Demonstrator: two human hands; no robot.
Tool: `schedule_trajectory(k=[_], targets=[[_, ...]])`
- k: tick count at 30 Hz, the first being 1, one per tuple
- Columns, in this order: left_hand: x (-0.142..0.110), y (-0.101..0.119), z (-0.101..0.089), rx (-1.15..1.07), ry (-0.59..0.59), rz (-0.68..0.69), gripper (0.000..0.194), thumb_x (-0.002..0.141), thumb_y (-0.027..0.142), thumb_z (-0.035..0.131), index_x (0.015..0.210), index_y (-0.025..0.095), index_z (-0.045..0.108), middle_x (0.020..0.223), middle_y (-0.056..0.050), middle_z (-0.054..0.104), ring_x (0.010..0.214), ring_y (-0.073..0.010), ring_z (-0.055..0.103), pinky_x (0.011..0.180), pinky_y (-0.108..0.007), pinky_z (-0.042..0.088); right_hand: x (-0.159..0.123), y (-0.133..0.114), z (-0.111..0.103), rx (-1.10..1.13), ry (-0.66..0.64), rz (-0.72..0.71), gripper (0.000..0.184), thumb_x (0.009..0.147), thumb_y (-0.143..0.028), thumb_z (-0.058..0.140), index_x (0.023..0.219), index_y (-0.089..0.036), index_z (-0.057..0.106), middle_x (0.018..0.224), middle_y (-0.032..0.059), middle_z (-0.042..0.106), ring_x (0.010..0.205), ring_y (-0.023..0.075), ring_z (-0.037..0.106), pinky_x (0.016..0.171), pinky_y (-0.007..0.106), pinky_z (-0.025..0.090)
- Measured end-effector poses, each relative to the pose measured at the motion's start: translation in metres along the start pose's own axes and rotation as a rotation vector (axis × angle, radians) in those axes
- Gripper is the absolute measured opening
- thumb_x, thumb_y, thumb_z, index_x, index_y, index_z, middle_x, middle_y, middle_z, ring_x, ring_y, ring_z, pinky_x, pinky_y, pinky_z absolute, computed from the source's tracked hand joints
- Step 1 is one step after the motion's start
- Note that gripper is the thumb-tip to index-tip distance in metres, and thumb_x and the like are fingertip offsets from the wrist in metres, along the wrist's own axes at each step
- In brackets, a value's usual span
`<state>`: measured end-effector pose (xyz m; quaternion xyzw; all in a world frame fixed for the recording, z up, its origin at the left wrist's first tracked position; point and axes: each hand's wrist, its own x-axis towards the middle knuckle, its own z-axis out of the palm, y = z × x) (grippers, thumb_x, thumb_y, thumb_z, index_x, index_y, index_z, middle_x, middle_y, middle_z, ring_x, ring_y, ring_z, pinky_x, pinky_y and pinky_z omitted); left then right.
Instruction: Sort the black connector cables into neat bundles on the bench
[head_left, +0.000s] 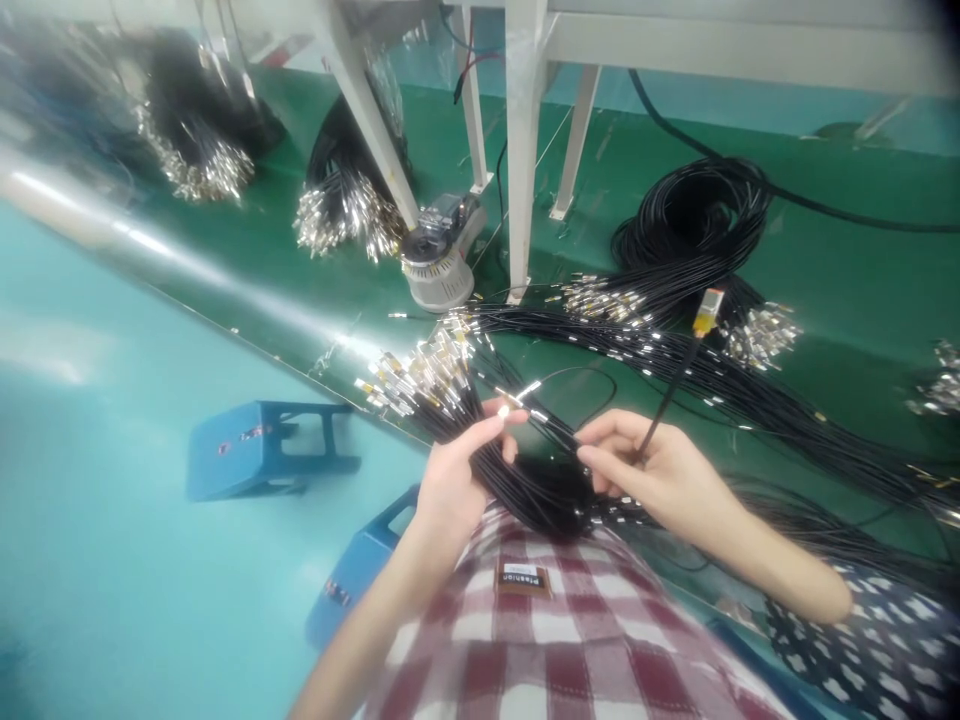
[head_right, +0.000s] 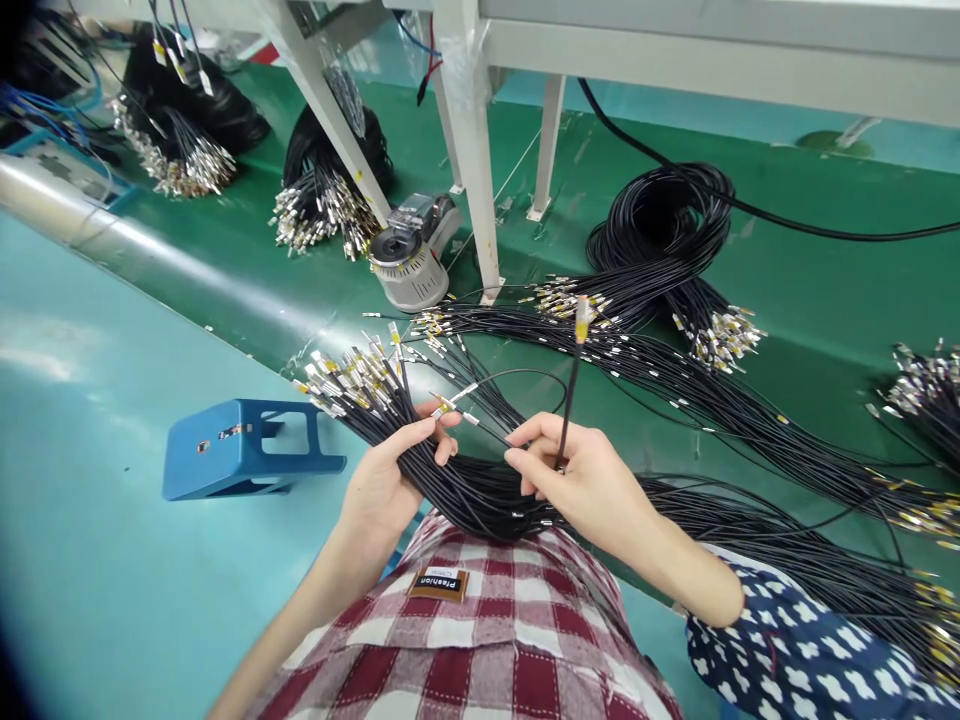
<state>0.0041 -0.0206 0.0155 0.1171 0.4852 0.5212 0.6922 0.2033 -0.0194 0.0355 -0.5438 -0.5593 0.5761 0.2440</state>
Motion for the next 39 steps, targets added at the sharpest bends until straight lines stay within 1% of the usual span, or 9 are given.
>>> schedule_trajectory(k=[4, 9, 11, 15, 21, 26, 28, 35, 39], targets=[[0.000, 0.000, 0.002, -0.006, -0.013, 0.010, 0.021, 0.068, 0.017, 0.074, 0.087, 0.014, 0.066, 0.079, -0.006, 0.071, 0.052, -0.0094, 0.054, 0.052, -0.024, 0.042, 0.002, -0.001, 0.014, 0.054, 0.061, -0.084, 0.026, 0.086, -0.043, 0.062, 0.091, -0.017, 0.061, 0.059, 0.0001, 0.063, 0.052, 0.0126, 0.058, 0.052, 0.024, 0.048], [0.000, 0.000, 0.002, -0.029, -0.050, 0.016, 0.019, 0.069, 0.022, 0.076, 0.082, 0.014, 0.065, 0.076, -0.004, 0.069, 0.051, -0.0084, 0.054, 0.056, -0.024, 0.044, 0.001, 0.003, 0.021, -0.086, 0.081, -0.160, 0.019, 0.087, -0.037, 0.061, 0.091, -0.018, 0.061, 0.059, -0.0006, 0.064, 0.052, 0.0129, 0.058, 0.055, 0.025, 0.046], [-0.001, 0.000, 0.002, -0.028, -0.039, 0.014, 0.018, 0.070, 0.022, 0.076, 0.080, 0.013, 0.065, 0.076, -0.005, 0.069, 0.051, -0.0079, 0.053, 0.056, -0.023, 0.043, 0.001, 0.005, 0.021, -0.116, 0.039, -0.173, 0.018, 0.087, -0.035, 0.061, 0.092, -0.018, 0.061, 0.059, -0.0009, 0.065, 0.053, 0.0128, 0.059, 0.056, 0.025, 0.045], [-0.003, -0.001, 0.005, -0.019, -0.034, 0.018, 0.013, 0.072, 0.020, 0.073, 0.078, 0.013, 0.065, 0.072, -0.005, 0.068, 0.052, -0.0084, 0.053, 0.057, -0.023, 0.044, 0.007, -0.004, 0.023, -0.076, -0.112, -0.120, 0.023, 0.090, -0.041, 0.057, 0.088, -0.018, 0.062, 0.066, 0.0010, 0.068, 0.057, 0.0133, 0.061, 0.056, 0.024, 0.045], [-0.004, -0.002, 0.008, -0.005, -0.052, 0.019, 0.011, 0.071, 0.021, 0.074, 0.076, 0.013, 0.067, 0.059, 0.001, 0.059, 0.051, -0.0094, 0.053, 0.056, -0.023, 0.045, 0.023, -0.027, 0.035, -0.252, 0.037, -0.118, 0.032, 0.090, -0.040, 0.057, 0.067, -0.019, 0.064, 0.067, -0.0001, 0.067, 0.057, 0.0116, 0.057, 0.056, 0.023, 0.041], [-0.006, -0.004, 0.006, 0.007, -0.041, 0.030, 0.009, 0.072, 0.020, 0.072, 0.074, 0.014, 0.066, 0.066, -0.003, 0.066, 0.054, -0.0101, 0.055, 0.062, -0.025, 0.047, 0.013, -0.011, 0.031, -0.198, -0.056, -0.173, 0.027, 0.091, -0.038, 0.054, 0.080, -0.019, 0.069, 0.065, -0.0007, 0.065, 0.057, 0.0116, 0.056, 0.056, 0.023, 0.040], [-0.007, -0.005, 0.006, 0.021, -0.050, 0.049, 0.008, 0.072, 0.019, 0.072, 0.074, 0.014, 0.066, 0.067, -0.003, 0.067, 0.054, -0.0101, 0.055, 0.063, -0.025, 0.047, 0.009, -0.009, 0.028, -0.180, -0.042, -0.160, 0.027, 0.090, -0.038, 0.055, 0.078, -0.018, 0.068, 0.066, 0.0004, 0.065, 0.060, 0.0127, 0.057, 0.057, 0.024, 0.041], [-0.006, -0.005, 0.006, -0.019, -0.032, 0.043, 0.010, 0.070, 0.018, 0.074, 0.074, 0.013, 0.066, 0.064, 0.000, 0.063, 0.053, -0.0090, 0.054, 0.059, -0.022, 0.045, 0.020, -0.037, 0.035, -0.410, 0.128, -0.081, 0.029, 0.083, -0.043, 0.063, 0.064, -0.021, 0.067, 0.063, -0.0003, 0.066, 0.054, 0.0126, 0.055, 0.054, 0.025, 0.037], [-0.008, -0.005, 0.007, -0.022, -0.033, 0.032, 0.009, 0.071, 0.019, 0.072, 0.075, 0.013, 0.066, 0.066, -0.001, 0.065, 0.054, -0.0091, 0.055, 0.061, -0.023, 0.046, 0.023, -0.034, 0.036, -0.289, 0.061, -0.004, 0.032, 0.082, -0.044, 0.062, 0.062, -0.020, 0.061, 0.060, -0.0001, 0.064, 0.053, 0.0127, 0.054, 0.052, 0.024, 0.036]])
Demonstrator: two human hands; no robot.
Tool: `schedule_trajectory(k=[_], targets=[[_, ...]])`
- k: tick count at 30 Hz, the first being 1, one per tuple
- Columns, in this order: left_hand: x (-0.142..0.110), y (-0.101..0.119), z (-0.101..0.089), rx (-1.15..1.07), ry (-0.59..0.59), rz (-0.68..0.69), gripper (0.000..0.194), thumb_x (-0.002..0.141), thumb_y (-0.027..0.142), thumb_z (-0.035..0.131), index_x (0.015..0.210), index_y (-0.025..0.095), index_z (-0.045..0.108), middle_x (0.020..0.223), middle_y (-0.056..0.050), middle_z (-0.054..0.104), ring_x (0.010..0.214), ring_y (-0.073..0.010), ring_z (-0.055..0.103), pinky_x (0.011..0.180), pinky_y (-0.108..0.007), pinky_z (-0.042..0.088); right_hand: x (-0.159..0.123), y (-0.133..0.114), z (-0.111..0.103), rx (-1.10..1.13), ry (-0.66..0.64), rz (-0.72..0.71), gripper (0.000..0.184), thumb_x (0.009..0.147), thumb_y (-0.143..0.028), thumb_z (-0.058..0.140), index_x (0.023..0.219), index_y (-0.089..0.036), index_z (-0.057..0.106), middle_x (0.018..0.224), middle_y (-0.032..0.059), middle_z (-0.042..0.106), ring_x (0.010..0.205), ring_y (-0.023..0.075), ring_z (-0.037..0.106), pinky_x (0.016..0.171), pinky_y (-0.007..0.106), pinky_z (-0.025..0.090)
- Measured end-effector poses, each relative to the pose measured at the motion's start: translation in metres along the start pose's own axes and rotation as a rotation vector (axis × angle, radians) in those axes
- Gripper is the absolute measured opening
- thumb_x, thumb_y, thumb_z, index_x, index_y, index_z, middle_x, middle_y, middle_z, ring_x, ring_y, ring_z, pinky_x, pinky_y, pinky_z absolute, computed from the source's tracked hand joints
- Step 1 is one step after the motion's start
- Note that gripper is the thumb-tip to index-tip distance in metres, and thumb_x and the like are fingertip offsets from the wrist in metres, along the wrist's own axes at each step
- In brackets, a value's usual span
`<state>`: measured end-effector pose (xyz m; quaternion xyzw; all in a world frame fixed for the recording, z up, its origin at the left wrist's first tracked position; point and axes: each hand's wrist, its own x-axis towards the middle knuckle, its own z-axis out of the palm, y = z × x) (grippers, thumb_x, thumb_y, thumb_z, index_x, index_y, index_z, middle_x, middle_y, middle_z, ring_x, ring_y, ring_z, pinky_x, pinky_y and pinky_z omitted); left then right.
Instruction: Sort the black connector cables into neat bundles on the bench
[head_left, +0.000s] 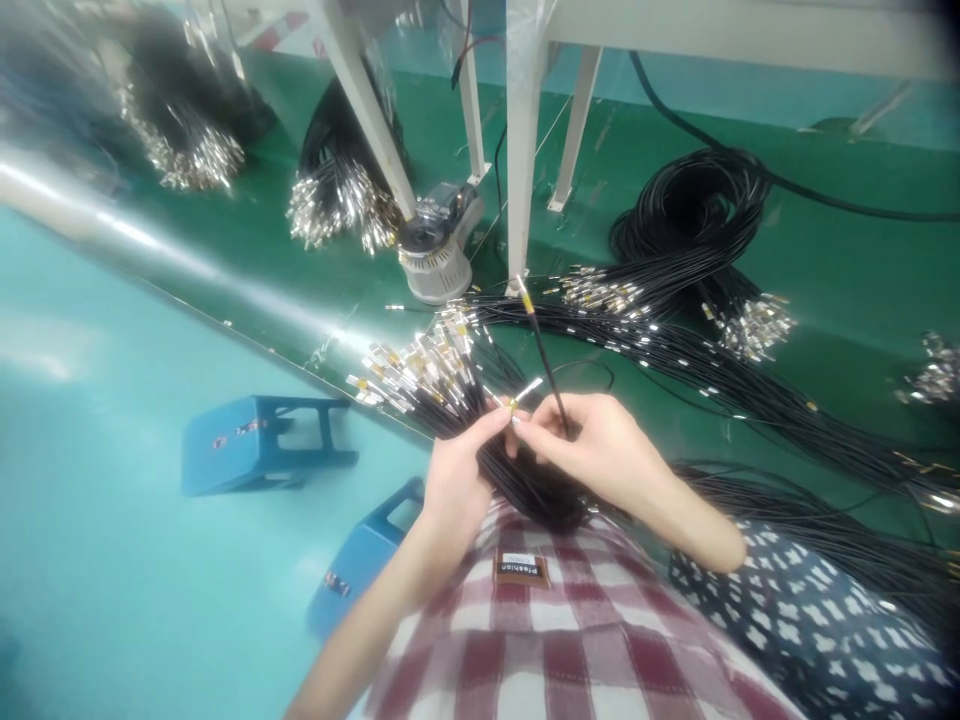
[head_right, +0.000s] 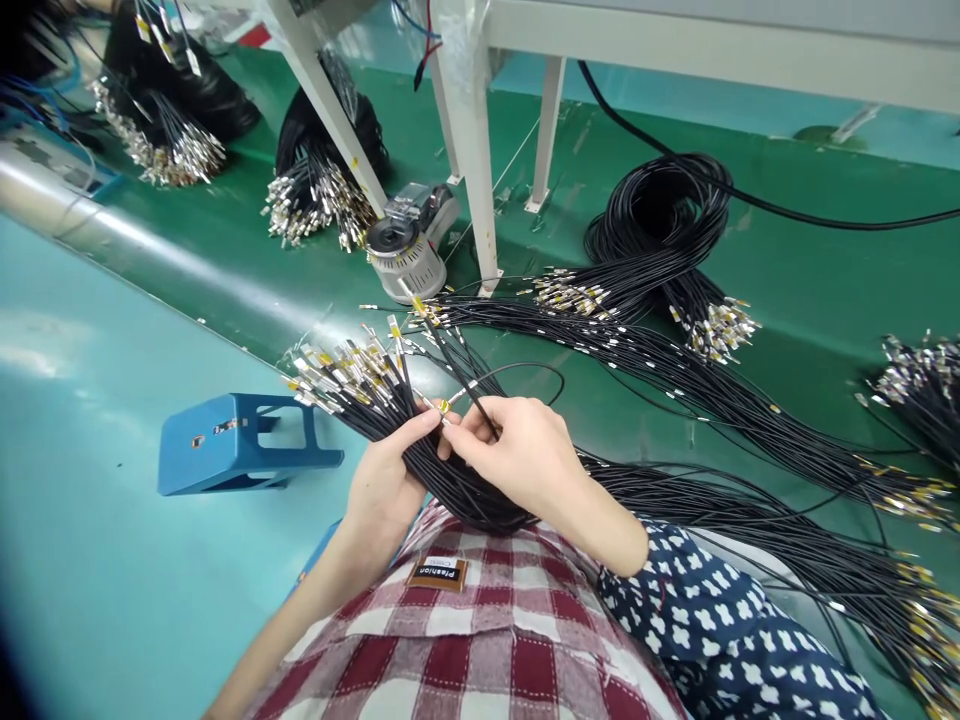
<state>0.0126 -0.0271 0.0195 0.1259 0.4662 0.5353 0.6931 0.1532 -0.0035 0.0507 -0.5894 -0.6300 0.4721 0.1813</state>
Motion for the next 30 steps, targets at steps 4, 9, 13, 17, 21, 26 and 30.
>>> schedule_trajectory(k=[4, 9, 13, 17, 21, 26, 30], targets=[[0.001, -0.002, -0.001, -0.005, 0.008, 0.007, 0.010, 0.071, 0.018, 0.073, 0.077, 0.012, 0.067, 0.064, 0.000, 0.062, 0.054, -0.0086, 0.054, 0.059, -0.022, 0.045, 0.001, 0.009, 0.003, 0.329, -0.134, 0.020, 0.034, 0.080, -0.044, 0.066, 0.061, -0.018, 0.056, 0.060, 0.0000, 0.062, 0.055, 0.0108, 0.052, 0.054, 0.023, 0.038], [0.000, -0.001, 0.000, -0.022, -0.050, -0.051, 0.012, 0.076, 0.022, 0.070, 0.078, 0.012, 0.064, 0.057, 0.002, 0.055, 0.050, -0.0107, 0.054, 0.055, -0.025, 0.047, 0.005, 0.008, 0.008, 0.754, -0.296, 0.186, 0.039, 0.076, -0.052, 0.068, 0.071, -0.013, 0.067, 0.054, -0.0008, 0.058, 0.049, 0.0074, 0.047, 0.052, 0.022, 0.036], [-0.002, 0.001, 0.001, -0.036, -0.093, -0.079, 0.013, 0.075, 0.023, 0.070, 0.079, 0.013, 0.063, 0.056, 0.002, 0.055, 0.050, -0.0133, 0.057, 0.055, -0.028, 0.050, 0.009, 0.011, 0.012, 0.876, -0.337, 0.315, 0.035, 0.070, -0.047, 0.076, 0.073, -0.012, 0.071, 0.058, -0.0007, 0.060, 0.054, 0.0067, 0.049, 0.056, 0.021, 0.036], [-0.001, 0.000, -0.002, -0.034, -0.014, -0.036, 0.013, 0.072, 0.020, 0.072, 0.081, 0.013, 0.064, 0.069, -0.002, 0.065, 0.052, -0.0115, 0.056, 0.054, -0.026, 0.050, 0.006, 0.024, 0.011, 0.838, -0.352, 0.307, 0.032, 0.067, -0.043, 0.079, 0.064, -0.014, 0.066, 0.058, -0.0019, 0.058, 0.056, 0.0068, 0.047, 0.057, 0.021, 0.034], [0.002, -0.001, -0.009, -0.027, 0.047, -0.008, 0.012, 0.072, 0.020, 0.072, 0.080, 0.014, 0.064, 0.073, -0.002, 0.068, 0.051, -0.0086, 0.052, 0.052, -0.023, 0.045, -0.015, 0.050, -0.005, 0.667, -0.436, 0.229, 0.034, 0.067, -0.043, 0.080, 0.063, -0.015, 0.061, 0.061, -0.0008, 0.060, 0.058, 0.0088, 0.049, 0.058, 0.023, 0.036], [0.004, -0.001, -0.013, -0.020, 0.033, 0.005, 0.012, 0.073, 0.021, 0.072, 0.078, 0.013, 0.065, 0.072, -0.003, 0.067, 0.051, -0.0087, 0.051, 0.053, -0.024, 0.044, -0.045, 0.085, -0.039, 0.346, -0.500, 0.095, 0.029, 0.074, -0.045, 0.075, 0.076, -0.016, 0.070, 0.076, 0.0038, 0.064, 0.062, 0.0111, 0.049, 0.056, 0.025, 0.037], [0.004, 0.000, -0.009, 0.005, 0.005, 0.003, 0.011, 0.073, 0.020, 0.072, 0.078, 0.013, 0.066, 0.071, -0.003, 0.067, 0.051, -0.0085, 0.051, 0.055, -0.024, 0.044, -0.045, 0.080, -0.037, 0.223, -0.298, -0.036, 0.034, 0.082, -0.048, 0.066, 0.097, -0.018, 0.073, 0.094, 0.0064, 0.067, 0.060, 0.0102, 0.047, 0.057, 0.026, 0.039]])
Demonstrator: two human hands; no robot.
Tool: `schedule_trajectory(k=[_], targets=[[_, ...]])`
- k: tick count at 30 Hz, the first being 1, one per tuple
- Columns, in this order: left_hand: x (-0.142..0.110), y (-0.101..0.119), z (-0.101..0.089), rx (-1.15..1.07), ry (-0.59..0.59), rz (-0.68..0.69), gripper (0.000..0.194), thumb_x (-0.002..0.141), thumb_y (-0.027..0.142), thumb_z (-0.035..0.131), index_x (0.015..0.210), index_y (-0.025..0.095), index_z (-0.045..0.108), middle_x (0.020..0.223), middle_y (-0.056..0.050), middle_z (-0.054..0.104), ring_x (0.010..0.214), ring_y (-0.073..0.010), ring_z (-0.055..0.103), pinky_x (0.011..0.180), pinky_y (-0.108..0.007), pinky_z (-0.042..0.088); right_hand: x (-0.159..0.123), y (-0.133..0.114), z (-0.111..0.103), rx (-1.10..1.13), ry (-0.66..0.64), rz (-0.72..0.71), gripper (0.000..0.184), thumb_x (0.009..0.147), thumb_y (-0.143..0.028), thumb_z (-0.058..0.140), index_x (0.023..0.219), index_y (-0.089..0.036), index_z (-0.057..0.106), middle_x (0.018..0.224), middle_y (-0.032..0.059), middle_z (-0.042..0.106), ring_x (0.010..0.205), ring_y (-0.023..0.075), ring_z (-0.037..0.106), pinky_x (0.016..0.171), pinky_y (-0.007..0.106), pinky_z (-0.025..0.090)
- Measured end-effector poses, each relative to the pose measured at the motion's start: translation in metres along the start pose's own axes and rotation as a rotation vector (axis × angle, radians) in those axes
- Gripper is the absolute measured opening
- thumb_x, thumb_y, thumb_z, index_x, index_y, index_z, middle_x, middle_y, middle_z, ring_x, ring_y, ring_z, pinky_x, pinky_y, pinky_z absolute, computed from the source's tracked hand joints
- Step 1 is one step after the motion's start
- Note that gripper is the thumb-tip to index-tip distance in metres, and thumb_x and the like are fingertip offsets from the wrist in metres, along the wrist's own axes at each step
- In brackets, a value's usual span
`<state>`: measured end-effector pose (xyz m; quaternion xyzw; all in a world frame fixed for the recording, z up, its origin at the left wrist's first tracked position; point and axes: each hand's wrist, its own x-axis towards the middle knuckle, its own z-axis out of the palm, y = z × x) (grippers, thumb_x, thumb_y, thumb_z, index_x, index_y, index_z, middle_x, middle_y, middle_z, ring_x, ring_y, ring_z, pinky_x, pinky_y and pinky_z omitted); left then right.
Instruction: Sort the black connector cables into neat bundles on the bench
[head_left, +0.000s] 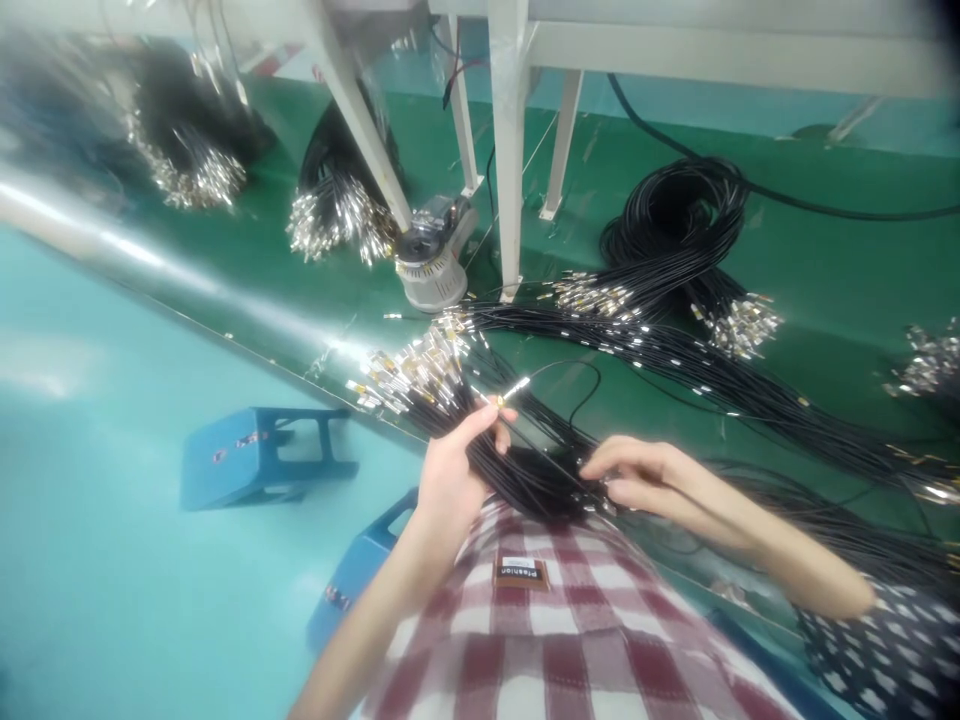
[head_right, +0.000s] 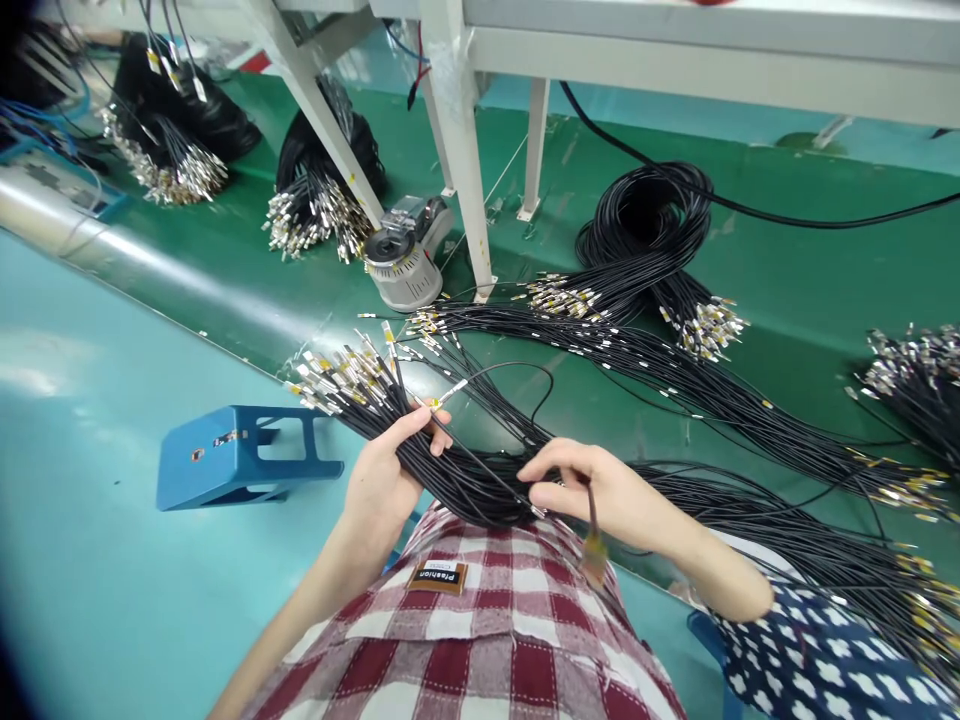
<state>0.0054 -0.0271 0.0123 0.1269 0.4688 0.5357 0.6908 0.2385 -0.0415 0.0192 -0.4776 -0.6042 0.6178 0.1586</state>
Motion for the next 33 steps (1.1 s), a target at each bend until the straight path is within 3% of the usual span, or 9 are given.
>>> schedule_trajectory(k=[4, 10, 17, 20, 22, 24, 27, 30, 33], targets=[[-0.001, 0.001, 0.002, 0.011, -0.022, 0.023, 0.014, 0.073, 0.019, 0.073, 0.081, 0.013, 0.064, 0.074, -0.004, 0.067, 0.052, -0.0079, 0.052, 0.056, -0.023, 0.044, 0.016, -0.018, 0.019, 0.137, -0.071, -0.025, 0.038, 0.088, -0.049, 0.058, 0.082, -0.014, 0.070, 0.074, 0.0062, 0.068, 0.066, 0.0144, 0.057, 0.064, 0.027, 0.045], [-0.004, 0.002, 0.001, 0.038, -0.045, 0.015, 0.019, 0.072, 0.021, 0.075, 0.087, 0.012, 0.065, 0.076, -0.005, 0.068, 0.053, -0.0081, 0.053, 0.054, -0.022, 0.044, 0.030, -0.030, 0.036, 0.177, 0.062, -0.068, 0.032, 0.089, -0.043, 0.057, 0.076, -0.015, 0.063, 0.065, 0.0019, 0.063, 0.058, 0.0107, 0.052, 0.055, 0.022, 0.040], [-0.005, 0.000, 0.002, 0.040, -0.020, -0.033, 0.027, 0.064, 0.020, 0.079, 0.086, 0.012, 0.067, 0.071, -0.004, 0.067, 0.056, -0.0105, 0.056, 0.053, -0.023, 0.046, 0.035, -0.041, 0.051, -0.033, 0.051, -0.146, 0.033, 0.096, -0.033, 0.047, 0.073, -0.016, 0.062, 0.066, 0.0006, 0.066, 0.055, 0.0100, 0.056, 0.054, 0.021, 0.042], [-0.005, 0.000, -0.001, 0.046, 0.012, -0.019, 0.021, 0.064, 0.018, 0.078, 0.082, 0.011, 0.067, 0.063, -0.002, 0.064, 0.055, -0.0099, 0.056, 0.054, -0.021, 0.045, 0.023, -0.039, 0.028, -0.168, 0.284, -0.271, 0.033, 0.100, -0.032, 0.037, 0.091, -0.019, 0.066, 0.081, 0.0029, 0.068, 0.065, 0.0128, 0.060, 0.061, 0.025, 0.047], [-0.006, 0.000, -0.001, 0.062, -0.010, -0.016, 0.019, 0.065, 0.018, 0.078, 0.080, 0.011, 0.067, 0.060, -0.002, 0.063, 0.054, -0.0100, 0.056, 0.053, -0.021, 0.044, 0.019, -0.040, 0.006, -0.333, 0.536, -0.397, 0.028, 0.099, -0.030, 0.041, 0.097, -0.020, 0.066, 0.092, 0.0063, 0.067, 0.083, 0.0172, 0.062, 0.078, 0.031, 0.049], [-0.007, 0.000, 0.001, 0.089, -0.051, -0.018, 0.018, 0.065, 0.018, 0.078, 0.078, 0.011, 0.068, 0.058, -0.002, 0.062, 0.054, -0.0104, 0.056, 0.053, -0.021, 0.044, 0.020, -0.043, -0.011, -0.492, 0.650, -0.499, 0.024, 0.097, -0.029, 0.045, 0.102, -0.019, 0.066, 0.107, 0.0098, 0.065, 0.106, 0.0223, 0.058, 0.097, 0.039, 0.042], [-0.009, 0.002, 0.007, 0.137, -0.127, -0.019, 0.015, 0.066, 0.018, 0.077, 0.075, 0.011, 0.068, 0.055, -0.001, 0.060, 0.052, -0.0104, 0.055, 0.053, -0.021, 0.043, 0.031, -0.054, -0.025, -0.509, 0.368, -0.435, 0.030, 0.098, -0.034, 0.042, 0.100, -0.019, 0.068, 0.106, 0.0083, 0.067, 0.104, 0.0218, 0.059, 0.095, 0.038, 0.043], [-0.008, 0.004, 0.009, 0.117, -0.150, -0.034, 0.017, 0.070, 0.020, 0.075, 0.083, 0.011, 0.069, 0.056, 0.000, 0.060, 0.054, -0.0106, 0.056, 0.055, -0.022, 0.044, 0.040, -0.059, -0.026, -0.256, -0.106, -0.194, 0.045, 0.098, -0.048, 0.039, 0.082, -0.017, 0.068, 0.065, 0.0019, 0.062, 0.064, 0.0140, 0.057, 0.067, 0.027, 0.046], [-0.006, 0.005, 0.004, 0.047, -0.115, -0.045, 0.021, 0.074, 0.022, 0.073, 0.091, 0.013, 0.069, 0.059, -0.001, 0.061, 0.066, -0.0150, 0.062, 0.065, -0.026, 0.049, 0.037, -0.053, -0.018, -0.029, -0.104, -0.125, 0.047, 0.095, -0.053, 0.045, 0.081, -0.015, 0.067, 0.050, -0.0036, 0.045, 0.049, 0.0096, 0.043, 0.053, 0.023, 0.037]])
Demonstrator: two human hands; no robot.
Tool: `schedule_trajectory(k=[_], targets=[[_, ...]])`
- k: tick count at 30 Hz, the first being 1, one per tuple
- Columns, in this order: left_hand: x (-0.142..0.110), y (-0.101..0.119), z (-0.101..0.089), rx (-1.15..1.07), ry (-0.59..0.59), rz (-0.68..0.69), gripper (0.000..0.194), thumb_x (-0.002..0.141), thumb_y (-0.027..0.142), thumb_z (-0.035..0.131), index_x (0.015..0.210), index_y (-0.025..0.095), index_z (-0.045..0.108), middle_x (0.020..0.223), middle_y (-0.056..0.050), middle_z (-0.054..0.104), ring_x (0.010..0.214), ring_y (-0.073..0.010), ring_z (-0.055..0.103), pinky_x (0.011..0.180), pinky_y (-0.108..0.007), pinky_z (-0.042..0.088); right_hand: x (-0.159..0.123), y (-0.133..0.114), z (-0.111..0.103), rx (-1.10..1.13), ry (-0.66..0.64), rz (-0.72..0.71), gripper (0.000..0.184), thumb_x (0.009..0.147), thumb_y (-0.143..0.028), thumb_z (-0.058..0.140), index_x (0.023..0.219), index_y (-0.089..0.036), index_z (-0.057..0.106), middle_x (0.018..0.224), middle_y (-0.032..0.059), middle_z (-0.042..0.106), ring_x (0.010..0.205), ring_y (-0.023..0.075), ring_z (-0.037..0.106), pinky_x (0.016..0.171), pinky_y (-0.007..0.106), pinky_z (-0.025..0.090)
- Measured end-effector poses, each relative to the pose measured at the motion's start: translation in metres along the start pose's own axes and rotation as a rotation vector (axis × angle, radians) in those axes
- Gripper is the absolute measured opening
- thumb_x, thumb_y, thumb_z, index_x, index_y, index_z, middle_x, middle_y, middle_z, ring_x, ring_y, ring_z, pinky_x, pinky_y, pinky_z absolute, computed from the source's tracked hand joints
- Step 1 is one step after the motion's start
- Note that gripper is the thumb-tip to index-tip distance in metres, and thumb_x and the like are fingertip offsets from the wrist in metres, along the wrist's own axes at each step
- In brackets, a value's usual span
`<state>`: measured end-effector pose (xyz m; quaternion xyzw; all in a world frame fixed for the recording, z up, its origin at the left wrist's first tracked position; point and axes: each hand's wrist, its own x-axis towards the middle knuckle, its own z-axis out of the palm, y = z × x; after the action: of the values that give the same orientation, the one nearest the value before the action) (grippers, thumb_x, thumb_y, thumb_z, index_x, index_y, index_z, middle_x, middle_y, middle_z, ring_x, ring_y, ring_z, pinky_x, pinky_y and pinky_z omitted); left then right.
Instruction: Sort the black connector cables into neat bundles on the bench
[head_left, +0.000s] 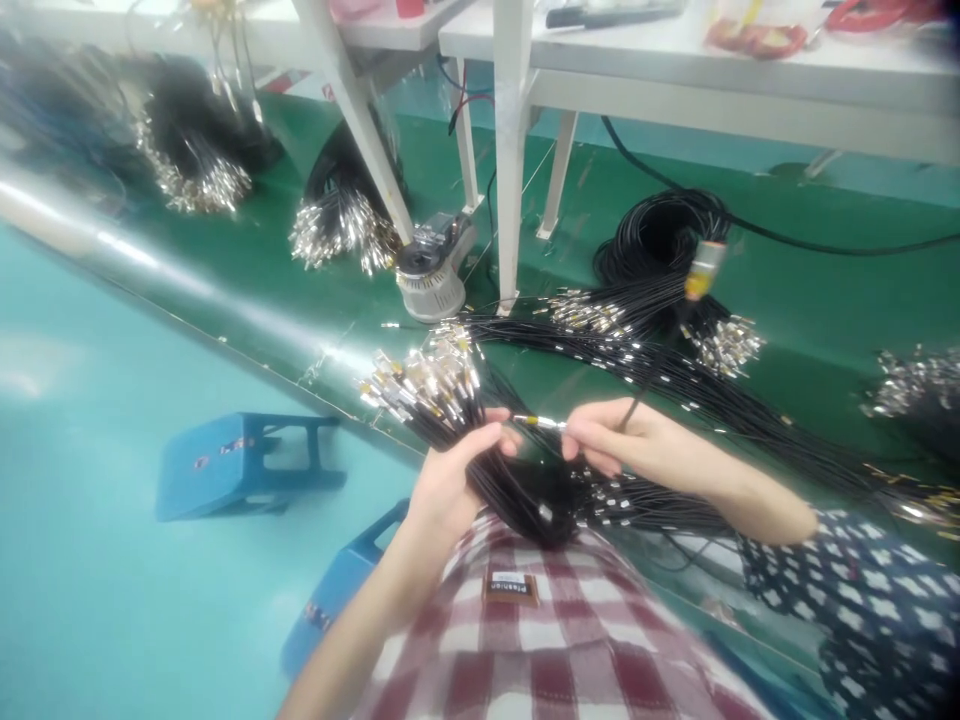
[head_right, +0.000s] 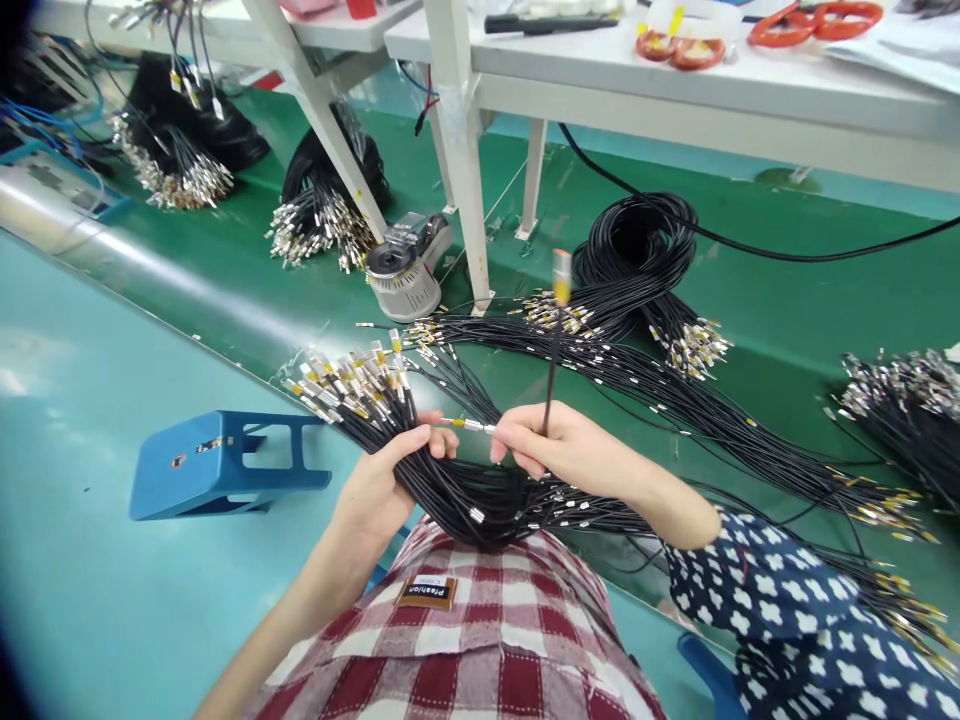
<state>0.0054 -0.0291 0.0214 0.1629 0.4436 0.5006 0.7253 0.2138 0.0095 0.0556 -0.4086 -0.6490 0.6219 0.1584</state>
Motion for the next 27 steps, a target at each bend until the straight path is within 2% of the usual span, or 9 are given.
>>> schedule_trajectory(k=[6, 10, 12, 15, 18, 21, 23, 25, 27], targets=[[-0.002, -0.003, 0.001, 0.044, -0.053, 0.039, 0.020, 0.074, 0.021, 0.074, 0.091, 0.012, 0.069, 0.052, 0.003, 0.053, 0.054, -0.0107, 0.053, 0.060, -0.024, 0.044, -0.009, 0.011, 0.034, -0.057, 0.263, -0.085, 0.033, 0.095, -0.037, 0.050, 0.078, -0.015, 0.068, 0.057, -0.0001, 0.059, 0.055, 0.0108, 0.051, 0.058, 0.024, 0.041], [-0.003, -0.006, 0.007, 0.040, -0.043, 0.058, 0.008, 0.075, 0.018, 0.072, 0.076, 0.013, 0.066, 0.054, 0.002, 0.054, 0.054, -0.0106, 0.052, 0.060, -0.025, 0.042, -0.007, 0.015, 0.046, -0.201, 0.336, -0.183, 0.034, 0.097, -0.030, 0.048, 0.070, -0.016, 0.064, 0.068, 0.0027, 0.066, 0.064, 0.0122, 0.058, 0.064, 0.025, 0.043], [-0.002, -0.007, 0.008, -0.005, -0.008, 0.075, 0.013, 0.076, 0.018, 0.071, 0.068, 0.014, 0.062, 0.054, 0.002, 0.052, 0.054, -0.0102, 0.050, 0.059, -0.025, 0.041, -0.012, 0.018, 0.044, -0.285, 0.337, -0.221, 0.032, 0.097, -0.030, 0.048, 0.074, -0.016, 0.066, 0.073, 0.0042, 0.069, 0.068, 0.0136, 0.060, 0.069, 0.027, 0.043], [-0.002, -0.006, 0.005, -0.052, 0.058, 0.063, 0.017, 0.075, 0.018, 0.072, 0.065, 0.014, 0.059, 0.053, 0.002, 0.050, 0.053, -0.0097, 0.049, 0.060, -0.025, 0.041, -0.026, 0.028, 0.032, -0.317, 0.225, -0.174, 0.035, 0.097, -0.036, 0.047, 0.078, -0.016, 0.069, 0.079, 0.0058, 0.070, 0.074, 0.0158, 0.062, 0.075, 0.029, 0.045], [0.000, -0.004, 0.004, -0.057, 0.070, 0.034, 0.020, 0.075, 0.019, 0.072, 0.062, 0.014, 0.058, 0.052, 0.002, 0.049, 0.054, -0.0099, 0.048, 0.062, -0.026, 0.042, -0.041, 0.049, 0.011, -0.113, 0.155, -0.015, 0.041, 0.097, -0.046, 0.045, 0.085, -0.018, 0.072, 0.091, 0.0075, 0.072, 0.086, 0.0186, 0.065, 0.080, 0.030, 0.048], [0.001, -0.003, 0.003, -0.062, 0.064, 0.010, 0.023, 0.076, 0.021, 0.072, 0.061, 0.014, 0.057, 0.053, 0.002, 0.049, 0.055, -0.0098, 0.048, 0.062, -0.026, 0.042, -0.052, 0.081, -0.021, 0.146, 0.467, 0.111, 0.053, 0.093, -0.062, 0.039, 0.102, -0.021, 0.071, 0.103, 0.0090, 0.072, 0.096, 0.0216, 0.067, 0.078, 0.031, 0.051], [0.001, -0.002, 0.003, -0.076, 0.072, -0.009, 0.024, 0.077, 0.026, 0.071, 0.061, 0.014, 0.057, 0.054, 0.002, 0.049, 0.055, -0.0099, 0.048, 0.061, -0.025, 0.041, -0.063, 0.098, -0.040, 0.196, 0.636, 0.280, 0.061, 0.092, -0.068, 0.033, 0.102, -0.021, 0.071, 0.103, 0.0111, 0.073, 0.090, 0.0225, 0.069, 0.067, 0.030, 0.051], [0.000, -0.002, 0.004, -0.094, 0.077, -0.030, 0.026, 0.078, 0.031, 0.069, 0.062, 0.015, 0.056, 0.053, 0.002, 0.048, 0.054, -0.0102, 0.047, 0.060, -0.025, 0.040, -0.079, 0.103, -0.051, 0.112, 0.530, 0.478, 0.063, 0.087, -0.071, 0.040, 0.084, -0.019, 0.074, 0.085, 0.0126, 0.074, 0.071, 0.0218, 0.068, 0.058, 0.030, 0.050], [0.000, -0.001, 0.006, -0.107, 0.071, -0.044, 0.025, 0.078, 0.032, 0.068, 0.062, 0.016, 0.057, 0.053, 0.002, 0.048, 0.053, -0.0104, 0.047, 0.058, -0.025, 0.040, -0.095, 0.088, -0.047, -0.002, 0.214, 0.510, 0.055, 0.081, -0.069, 0.054, 0.064, -0.019, 0.070, 0.060, 0.0097, 0.068, 0.052, 0.0189, 0.061, 0.052, 0.030, 0.048]])
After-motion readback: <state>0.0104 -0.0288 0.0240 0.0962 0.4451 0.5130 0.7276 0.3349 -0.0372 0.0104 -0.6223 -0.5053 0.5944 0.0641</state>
